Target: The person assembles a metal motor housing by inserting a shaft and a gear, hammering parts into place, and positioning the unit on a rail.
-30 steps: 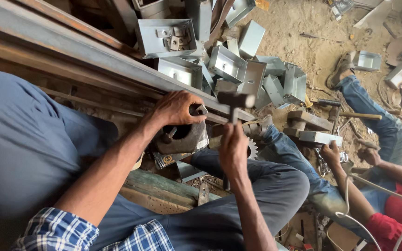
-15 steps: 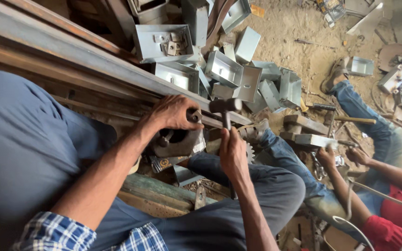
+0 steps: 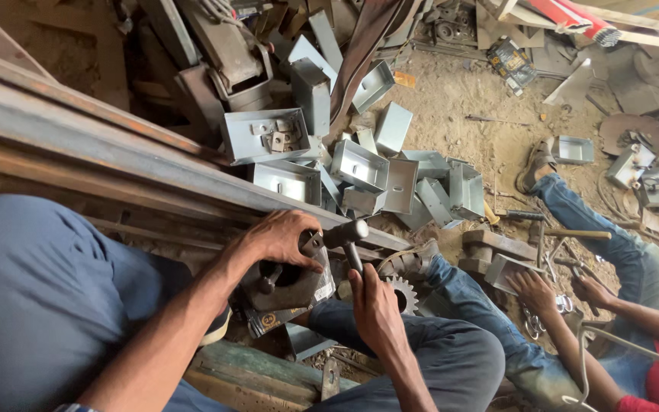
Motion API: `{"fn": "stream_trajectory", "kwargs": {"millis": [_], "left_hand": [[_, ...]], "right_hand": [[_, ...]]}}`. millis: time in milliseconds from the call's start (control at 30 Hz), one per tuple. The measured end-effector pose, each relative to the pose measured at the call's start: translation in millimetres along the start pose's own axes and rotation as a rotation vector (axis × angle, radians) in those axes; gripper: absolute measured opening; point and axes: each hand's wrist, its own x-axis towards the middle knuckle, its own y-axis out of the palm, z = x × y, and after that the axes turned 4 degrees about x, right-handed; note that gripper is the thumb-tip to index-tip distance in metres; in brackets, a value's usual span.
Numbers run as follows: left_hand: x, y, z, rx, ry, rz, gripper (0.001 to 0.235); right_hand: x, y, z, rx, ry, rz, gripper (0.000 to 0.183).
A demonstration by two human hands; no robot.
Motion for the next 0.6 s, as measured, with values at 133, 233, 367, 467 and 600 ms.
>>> {"fn": "stream_trajectory", "kwargs": {"millis": [133,233,367,467,600], "left_hand": [[2.3,8.0,7.9,-0.030,0.031,-0.008,0.083],[1.8,8.1,8.5,-0.031,-0.008,0.045,0.083],[3.1,5.0,4.2,-0.010,-0.040,0.044,0.086],[2.8,-0.2,1.8,-0.071,-0.023,0.007,0.082],[0.4,-2.2,-2.8,-0.065,-0.070,0.029,0.081]], "right_hand": [[0.8,-4.9,9.5,0.127,0.068,-0.018,0.053],[6.0,-6.4,7.3,0.183,0.062,-0.027,0.056],[4.8,-8.4,6.5,0.200,0.078,0.036,0.053],[5.8,-10.2,5.9,0.211,0.111,0.087,0.050],[0.8,-7.3,10.5,0.264,0.200,0.153,0.047]]}}
